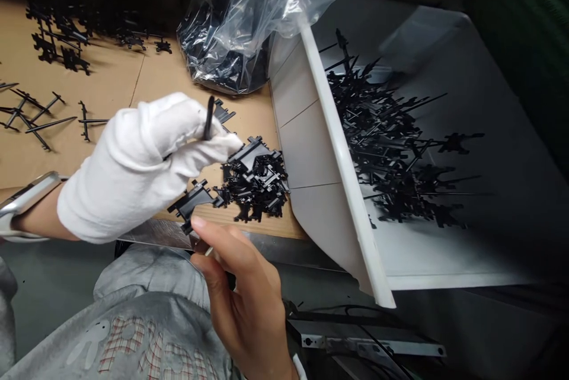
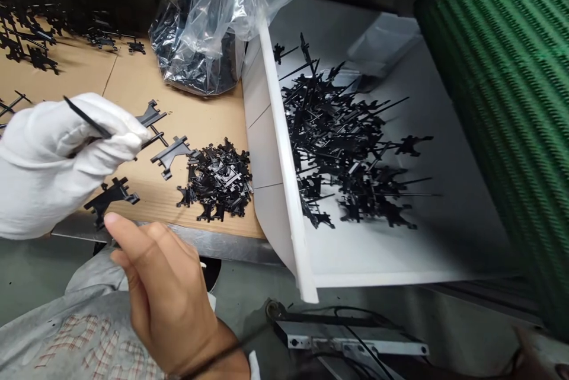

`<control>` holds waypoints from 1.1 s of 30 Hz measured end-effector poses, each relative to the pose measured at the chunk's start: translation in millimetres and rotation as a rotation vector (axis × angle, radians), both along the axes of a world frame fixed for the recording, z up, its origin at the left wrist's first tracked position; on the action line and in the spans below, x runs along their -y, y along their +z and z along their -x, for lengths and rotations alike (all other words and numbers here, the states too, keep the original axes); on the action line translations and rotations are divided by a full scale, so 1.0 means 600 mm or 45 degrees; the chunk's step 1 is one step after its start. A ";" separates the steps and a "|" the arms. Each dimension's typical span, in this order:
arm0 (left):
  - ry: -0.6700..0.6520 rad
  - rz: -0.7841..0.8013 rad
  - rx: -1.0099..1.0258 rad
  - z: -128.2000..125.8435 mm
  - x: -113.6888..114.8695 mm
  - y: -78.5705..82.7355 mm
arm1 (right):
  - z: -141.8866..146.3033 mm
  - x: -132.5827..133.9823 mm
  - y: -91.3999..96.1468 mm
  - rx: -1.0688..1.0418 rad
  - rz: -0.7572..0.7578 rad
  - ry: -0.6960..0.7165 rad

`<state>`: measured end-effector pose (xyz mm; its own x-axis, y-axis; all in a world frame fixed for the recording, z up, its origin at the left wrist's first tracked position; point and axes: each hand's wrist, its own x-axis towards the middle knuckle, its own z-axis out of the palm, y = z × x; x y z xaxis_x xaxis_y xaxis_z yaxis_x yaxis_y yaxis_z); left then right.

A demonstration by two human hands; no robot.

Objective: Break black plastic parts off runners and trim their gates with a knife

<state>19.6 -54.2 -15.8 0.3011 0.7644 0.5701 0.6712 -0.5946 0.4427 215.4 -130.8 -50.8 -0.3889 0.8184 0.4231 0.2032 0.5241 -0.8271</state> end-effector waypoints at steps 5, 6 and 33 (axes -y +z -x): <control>0.057 0.080 0.059 -0.004 0.002 0.004 | -0.001 -0.001 -0.006 -0.035 0.025 -0.026; 0.061 0.111 0.096 -0.005 0.002 0.005 | -0.002 -0.002 -0.009 -0.054 0.015 -0.063; 0.297 0.269 0.462 0.051 0.087 0.013 | 0.001 -0.067 0.002 -0.805 0.859 -0.124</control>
